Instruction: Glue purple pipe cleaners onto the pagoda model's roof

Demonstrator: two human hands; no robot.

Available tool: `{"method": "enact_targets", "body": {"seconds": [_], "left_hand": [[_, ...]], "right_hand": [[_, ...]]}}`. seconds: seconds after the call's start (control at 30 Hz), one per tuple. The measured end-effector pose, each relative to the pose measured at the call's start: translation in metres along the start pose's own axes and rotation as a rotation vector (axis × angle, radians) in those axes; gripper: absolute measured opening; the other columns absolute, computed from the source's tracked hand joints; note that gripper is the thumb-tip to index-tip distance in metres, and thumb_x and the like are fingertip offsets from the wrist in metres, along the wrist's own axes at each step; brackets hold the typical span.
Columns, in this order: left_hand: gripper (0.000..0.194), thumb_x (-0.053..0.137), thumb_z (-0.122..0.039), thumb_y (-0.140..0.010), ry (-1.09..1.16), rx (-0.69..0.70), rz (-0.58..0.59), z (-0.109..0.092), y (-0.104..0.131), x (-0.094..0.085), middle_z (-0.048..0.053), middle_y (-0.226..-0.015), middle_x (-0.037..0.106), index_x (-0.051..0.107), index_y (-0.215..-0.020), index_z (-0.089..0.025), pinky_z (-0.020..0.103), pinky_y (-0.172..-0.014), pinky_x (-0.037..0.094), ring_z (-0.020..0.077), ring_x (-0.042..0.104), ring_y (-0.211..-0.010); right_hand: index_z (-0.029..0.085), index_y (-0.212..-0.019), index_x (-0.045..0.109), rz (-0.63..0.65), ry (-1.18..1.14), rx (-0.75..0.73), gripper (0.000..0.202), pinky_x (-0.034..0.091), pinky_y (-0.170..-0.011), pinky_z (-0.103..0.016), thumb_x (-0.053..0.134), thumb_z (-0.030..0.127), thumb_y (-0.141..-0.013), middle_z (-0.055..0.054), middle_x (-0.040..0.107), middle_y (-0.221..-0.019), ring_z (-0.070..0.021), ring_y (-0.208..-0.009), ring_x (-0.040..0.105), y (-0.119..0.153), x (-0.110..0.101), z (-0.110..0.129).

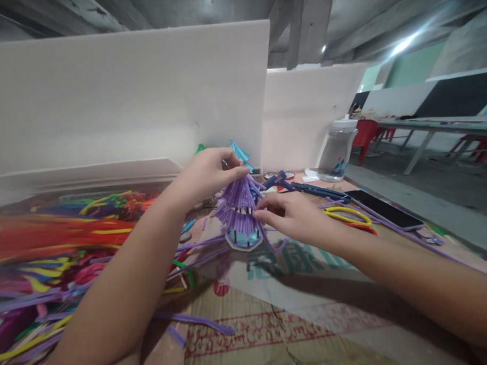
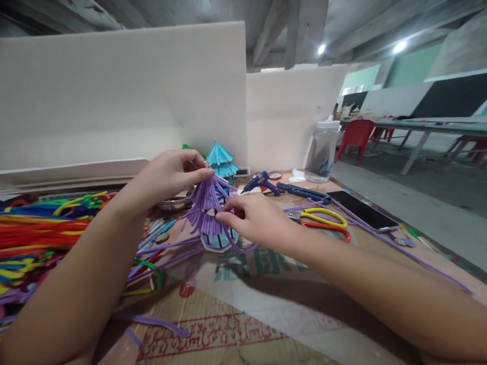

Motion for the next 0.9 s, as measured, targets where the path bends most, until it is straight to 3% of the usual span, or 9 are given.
{"method": "enact_targets", "body": {"seconds": [0.23,0.43,0.63,0.9], "left_hand": [[0.026,0.064,-0.043,-0.086,-0.003,-0.006,0.003,-0.006,0.002,0.001,0.003,-0.079,0.071,0.069,-0.084,-0.017,0.027,-0.062,0.040,0.0156,0.061,-0.068],[0.028,0.063,-0.045,-0.086,-0.003,0.000,0.005,-0.007,0.003,0.001,0.003,-0.079,0.072,0.068,-0.084,-0.017,0.027,-0.062,0.041,0.0162,0.062,-0.069],[0.029,0.063,-0.046,-0.086,-0.007,0.005,0.011,-0.007,0.003,0.000,0.003,-0.078,0.072,0.068,-0.084,-0.018,0.027,-0.062,0.042,0.0162,0.062,-0.068],[0.028,0.064,-0.045,-0.086,-0.010,0.021,0.004,-0.009,0.003,0.001,0.003,-0.079,0.072,0.068,-0.083,-0.017,0.027,-0.062,0.042,0.0159,0.062,-0.068]], "right_hand": [[0.017,-0.073,0.065,0.080,-0.259,0.114,0.020,0.032,-0.052,-0.024,0.059,0.025,-0.090,0.002,0.055,-0.058,-0.0091,-0.053,0.046,0.000,0.011,-0.002],[0.015,-0.088,0.069,0.366,-0.844,0.362,0.031,0.019,-0.041,-0.023,0.048,0.035,-0.099,0.008,0.042,-0.039,-0.0075,-0.036,0.030,0.011,0.046,-0.008],[0.014,-0.082,0.067,0.424,-1.224,0.456,0.032,0.023,-0.038,-0.020,0.045,0.031,-0.099,0.006,0.046,-0.039,-0.0067,-0.033,0.030,0.016,0.065,-0.009],[0.015,-0.075,0.063,0.421,-1.294,0.423,0.032,0.023,-0.035,-0.018,0.048,0.033,-0.097,0.008,0.044,-0.037,-0.0056,-0.030,0.025,0.014,0.069,-0.009]]}}
Point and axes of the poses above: each hand's wrist, its own y-axis away from the middle knuckle, its own x-axis out of the palm, z = x × y, the point moved 9 cm from there along -y, towards the middle knuckle
